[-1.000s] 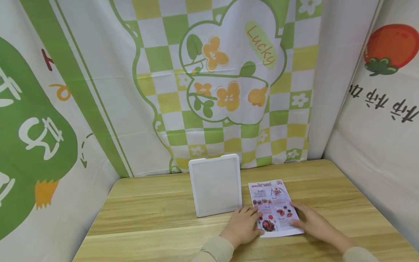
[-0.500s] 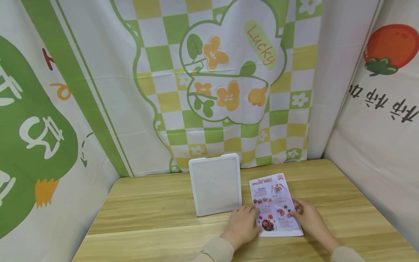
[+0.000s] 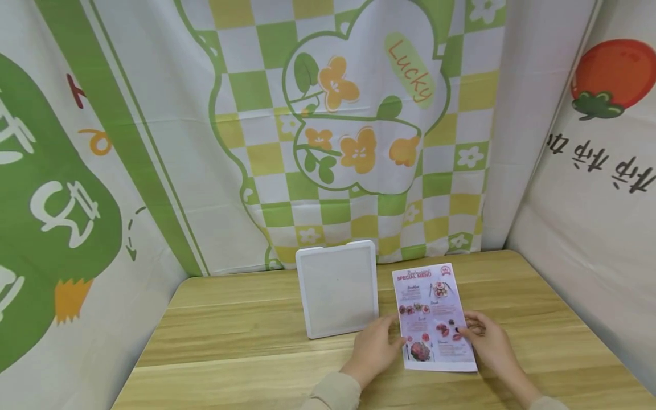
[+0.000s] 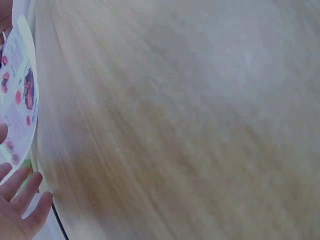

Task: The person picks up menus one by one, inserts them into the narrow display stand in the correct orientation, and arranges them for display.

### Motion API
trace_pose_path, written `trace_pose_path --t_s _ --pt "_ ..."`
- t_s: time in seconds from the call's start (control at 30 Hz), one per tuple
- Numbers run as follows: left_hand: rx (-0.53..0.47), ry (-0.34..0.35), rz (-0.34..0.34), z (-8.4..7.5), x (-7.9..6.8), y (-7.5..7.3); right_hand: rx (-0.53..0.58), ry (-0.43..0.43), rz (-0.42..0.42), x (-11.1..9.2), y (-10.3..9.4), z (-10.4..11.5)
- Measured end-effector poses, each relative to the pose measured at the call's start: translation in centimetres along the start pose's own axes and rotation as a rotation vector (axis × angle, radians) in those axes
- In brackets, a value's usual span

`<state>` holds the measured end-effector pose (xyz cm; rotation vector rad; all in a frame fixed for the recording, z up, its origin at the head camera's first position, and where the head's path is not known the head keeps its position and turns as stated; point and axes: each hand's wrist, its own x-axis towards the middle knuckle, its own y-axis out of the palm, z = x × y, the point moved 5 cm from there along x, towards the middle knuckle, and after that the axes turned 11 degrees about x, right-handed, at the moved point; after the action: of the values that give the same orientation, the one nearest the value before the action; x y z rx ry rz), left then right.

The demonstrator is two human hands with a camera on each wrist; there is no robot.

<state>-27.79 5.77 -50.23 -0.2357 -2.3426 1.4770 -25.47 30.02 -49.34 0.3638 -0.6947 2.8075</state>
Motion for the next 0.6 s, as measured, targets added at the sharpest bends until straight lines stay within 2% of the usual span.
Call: trace_pose_path --t_s 0.17,0.43,0.6 --pt "-0.112 -0.069 0.023 0.4 -0.1 0.2 0.024 0.008 -0.014 -0.4 -0.4 0.6" --pt "-0.334 -0.107 0.029 0.6 -0.3 -0.3 0.069 0.033 -0.011 -1.0 -0.7 1.7" --pt "-0.377 -0.096 -0.014 0.6 -0.4 -1.1 0.087 0.018 -0.024 -1.2 -1.1 2.6"
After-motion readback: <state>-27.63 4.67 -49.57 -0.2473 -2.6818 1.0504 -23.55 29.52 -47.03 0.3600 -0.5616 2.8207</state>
